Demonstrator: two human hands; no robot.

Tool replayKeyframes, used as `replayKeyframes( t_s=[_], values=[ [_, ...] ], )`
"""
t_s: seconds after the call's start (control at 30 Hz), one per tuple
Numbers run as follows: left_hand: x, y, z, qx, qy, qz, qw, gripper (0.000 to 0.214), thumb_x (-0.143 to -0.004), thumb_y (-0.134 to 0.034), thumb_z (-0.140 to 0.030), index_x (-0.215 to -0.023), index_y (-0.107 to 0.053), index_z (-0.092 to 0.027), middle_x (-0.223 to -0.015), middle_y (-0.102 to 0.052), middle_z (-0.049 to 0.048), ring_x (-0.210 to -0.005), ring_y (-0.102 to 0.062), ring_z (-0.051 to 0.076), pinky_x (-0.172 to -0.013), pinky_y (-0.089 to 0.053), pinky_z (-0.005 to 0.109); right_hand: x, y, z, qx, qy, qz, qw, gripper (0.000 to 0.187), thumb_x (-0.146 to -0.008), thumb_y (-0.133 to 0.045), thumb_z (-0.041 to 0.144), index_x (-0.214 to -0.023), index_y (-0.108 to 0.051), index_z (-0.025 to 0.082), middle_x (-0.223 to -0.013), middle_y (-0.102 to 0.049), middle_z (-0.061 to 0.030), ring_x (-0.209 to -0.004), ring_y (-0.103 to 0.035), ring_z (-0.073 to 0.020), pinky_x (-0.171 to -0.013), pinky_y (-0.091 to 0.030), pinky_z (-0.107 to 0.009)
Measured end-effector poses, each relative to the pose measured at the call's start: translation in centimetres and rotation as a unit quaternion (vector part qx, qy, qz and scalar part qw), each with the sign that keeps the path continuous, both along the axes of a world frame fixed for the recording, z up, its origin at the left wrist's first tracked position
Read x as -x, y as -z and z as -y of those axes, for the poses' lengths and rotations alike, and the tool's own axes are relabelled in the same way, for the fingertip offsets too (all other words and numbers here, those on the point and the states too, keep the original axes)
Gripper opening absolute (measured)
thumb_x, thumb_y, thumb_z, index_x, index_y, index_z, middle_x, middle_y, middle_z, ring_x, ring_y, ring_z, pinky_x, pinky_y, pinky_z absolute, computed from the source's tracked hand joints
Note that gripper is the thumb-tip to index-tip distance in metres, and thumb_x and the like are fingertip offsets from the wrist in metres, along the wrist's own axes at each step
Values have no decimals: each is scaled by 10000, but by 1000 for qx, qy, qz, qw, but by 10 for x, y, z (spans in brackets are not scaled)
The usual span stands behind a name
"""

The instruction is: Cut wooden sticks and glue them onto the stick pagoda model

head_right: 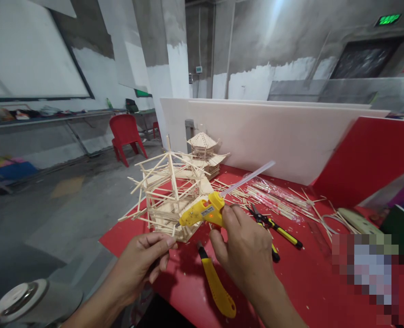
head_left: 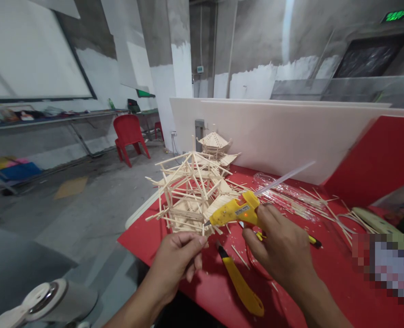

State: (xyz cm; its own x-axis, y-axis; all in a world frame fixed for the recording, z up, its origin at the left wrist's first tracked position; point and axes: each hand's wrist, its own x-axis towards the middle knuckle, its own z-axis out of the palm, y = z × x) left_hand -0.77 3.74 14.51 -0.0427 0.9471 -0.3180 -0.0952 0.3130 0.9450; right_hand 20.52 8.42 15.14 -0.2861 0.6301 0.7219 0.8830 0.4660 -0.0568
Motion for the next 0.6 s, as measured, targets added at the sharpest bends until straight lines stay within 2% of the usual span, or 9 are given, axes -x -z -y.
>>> replayKeyframes(
  t_s=[0.6],
  values=[
    [2,3,1,-7,1,-1,1000,364,-723,-731,-496,-654,-637,-152,-414,-574,-37,-286,-352,26,-343,-225,169,0,1,0,-1,-9,1,1000,128,-878,-474,281,-922,-554,191,-748,-583,-2,-542,-479,-136,-504,-240,-267]
  ],
)
